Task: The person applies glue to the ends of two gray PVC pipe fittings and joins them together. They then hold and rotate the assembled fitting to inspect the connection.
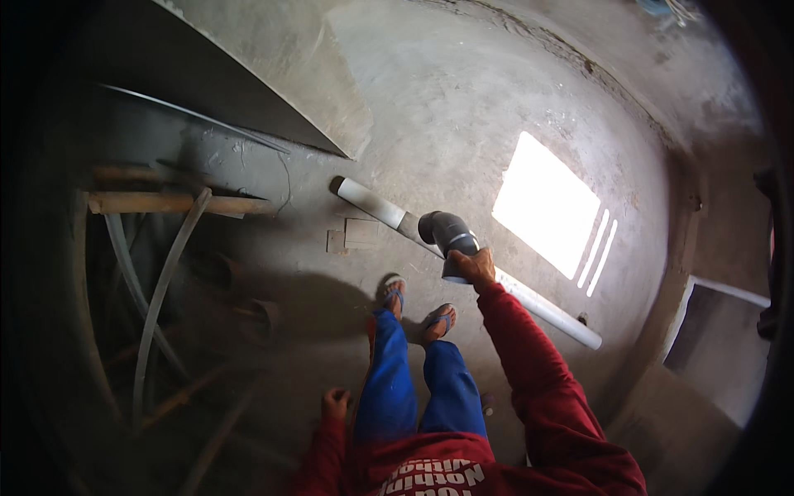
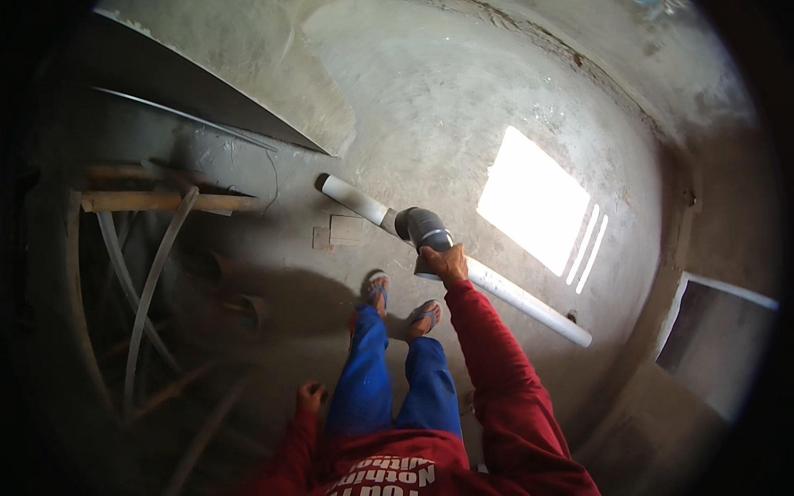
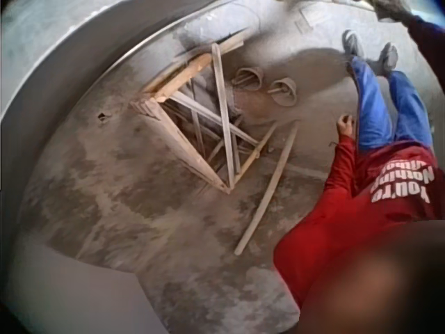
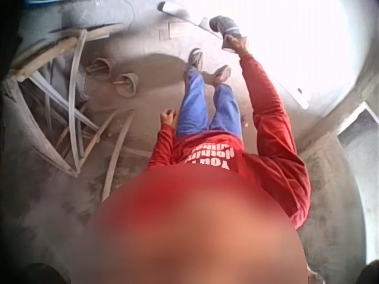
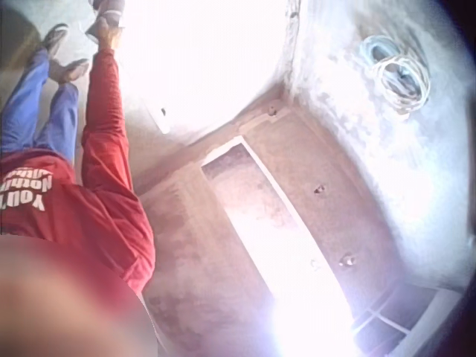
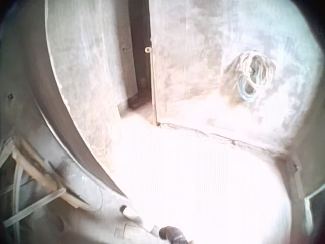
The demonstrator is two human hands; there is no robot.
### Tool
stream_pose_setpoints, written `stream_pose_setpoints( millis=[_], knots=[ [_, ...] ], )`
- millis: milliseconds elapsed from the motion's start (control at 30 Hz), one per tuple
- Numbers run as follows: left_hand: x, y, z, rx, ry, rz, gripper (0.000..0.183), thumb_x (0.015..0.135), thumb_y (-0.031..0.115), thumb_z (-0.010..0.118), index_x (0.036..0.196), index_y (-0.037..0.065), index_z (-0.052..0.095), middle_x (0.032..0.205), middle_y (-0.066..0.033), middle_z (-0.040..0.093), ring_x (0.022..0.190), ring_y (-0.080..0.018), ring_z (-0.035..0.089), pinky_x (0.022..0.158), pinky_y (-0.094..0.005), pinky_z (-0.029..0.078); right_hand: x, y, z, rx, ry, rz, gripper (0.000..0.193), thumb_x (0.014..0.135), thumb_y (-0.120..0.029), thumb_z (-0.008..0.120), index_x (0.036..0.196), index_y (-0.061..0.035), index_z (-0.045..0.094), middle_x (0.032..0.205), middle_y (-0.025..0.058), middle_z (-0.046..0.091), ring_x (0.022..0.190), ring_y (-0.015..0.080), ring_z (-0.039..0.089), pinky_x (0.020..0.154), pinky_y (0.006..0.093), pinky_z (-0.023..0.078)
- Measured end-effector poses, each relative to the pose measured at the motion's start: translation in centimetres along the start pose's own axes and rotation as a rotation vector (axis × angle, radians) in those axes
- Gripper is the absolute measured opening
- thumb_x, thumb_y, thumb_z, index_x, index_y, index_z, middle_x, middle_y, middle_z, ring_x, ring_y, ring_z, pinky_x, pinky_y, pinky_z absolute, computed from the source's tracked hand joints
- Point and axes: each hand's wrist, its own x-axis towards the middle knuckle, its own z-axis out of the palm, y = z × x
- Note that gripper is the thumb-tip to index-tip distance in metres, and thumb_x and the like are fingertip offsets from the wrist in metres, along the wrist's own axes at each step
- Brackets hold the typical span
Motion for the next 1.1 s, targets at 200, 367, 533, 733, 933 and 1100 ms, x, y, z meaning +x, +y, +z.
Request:
stream_pose_setpoints(
  millis=[200,367,533,733,933,1100],
  knots=[
    [2.1,-7.7,2.6,0.078,0.067,-0.323,0.037,0.092,0.02,0.071,0.121,-0.003,0.069,0.112,-0.0173,0.073,0.098,-0.027,0.071,0.087,-0.0401,0.056,12.1,-10.0,5.3,-0.577,0.138,-0.25,0.091,0.067,-0.053,0.086,0.134,-0.0004,0.053,0.129,0.0226,0.064,0.122,0.0408,0.062,0.102,0.0524,0.05],
    [6.8,-8.7,4.5,-0.143,-0.026,-0.39,0.032,0.098,0.02,0.063,0.12,-0.003,0.063,0.105,-0.0156,0.071,0.097,-0.0244,0.067,0.086,-0.0398,0.054,24.5,-16.2,14.2,-0.858,0.107,-0.455,0.094,0.069,-0.048,0.087,0.142,-0.0046,0.047,0.135,0.019,0.06,0.127,0.0399,0.058,0.102,0.0564,0.047],
    [9.6,-11.1,5.7,-0.112,-0.133,-0.069,0.028,0.1,0.021,0.067,0.117,-0.001,0.07,0.101,-0.0142,0.074,0.089,-0.0238,0.072,0.083,-0.0378,0.059,31.4,-19.6,21.2,-1.12,0.117,-0.761,0.083,0.068,-0.033,0.091,0.137,-0.0075,0.051,0.131,0.0149,0.062,0.125,0.0346,0.058,0.1,0.0514,0.048],
    [8.5,-12.6,7.8,-0.339,-0.076,-0.288,0.027,0.099,0.019,0.068,0.114,-0.003,0.07,0.098,-0.0136,0.073,0.088,-0.0221,0.071,0.081,-0.0352,0.058,34.7,-23.3,23.7,-1.405,0.017,-1.356,0.054,0.077,-0.016,0.082,0.126,-0.0174,0.06,0.121,0.0033,0.064,0.125,0.0253,0.056,0.115,0.0454,0.036],
    [7.9,-10.9,10.1,-0.508,-0.089,-0.34,0.023,0.099,0.016,0.068,0.113,-0.002,0.07,0.096,-0.0122,0.073,0.086,-0.0212,0.069,0.081,-0.035,0.058,35.4,-25.5,25.6,-1.846,-0.003,-1.859,0.039,0.09,-0.028,0.071,0.126,-0.0277,0.059,0.127,-0.0041,0.059,0.133,0.0225,0.048,0.127,0.0516,0.023],
    [7.8,-8.7,10.9,-0.531,-0.087,-0.331,0.022,0.099,0.016,0.069,0.112,-0.002,0.07,0.096,-0.0116,0.073,0.087,-0.0209,0.07,0.081,-0.0348,0.058,35.9,-25.9,26.2,-1.972,0.013,-2.029,0.037,0.094,-0.034,0.065,0.129,-0.0297,0.055,0.137,-0.0049,0.051,0.146,0.0244,0.036,0.129,0.0534,0.017]
  ],
)
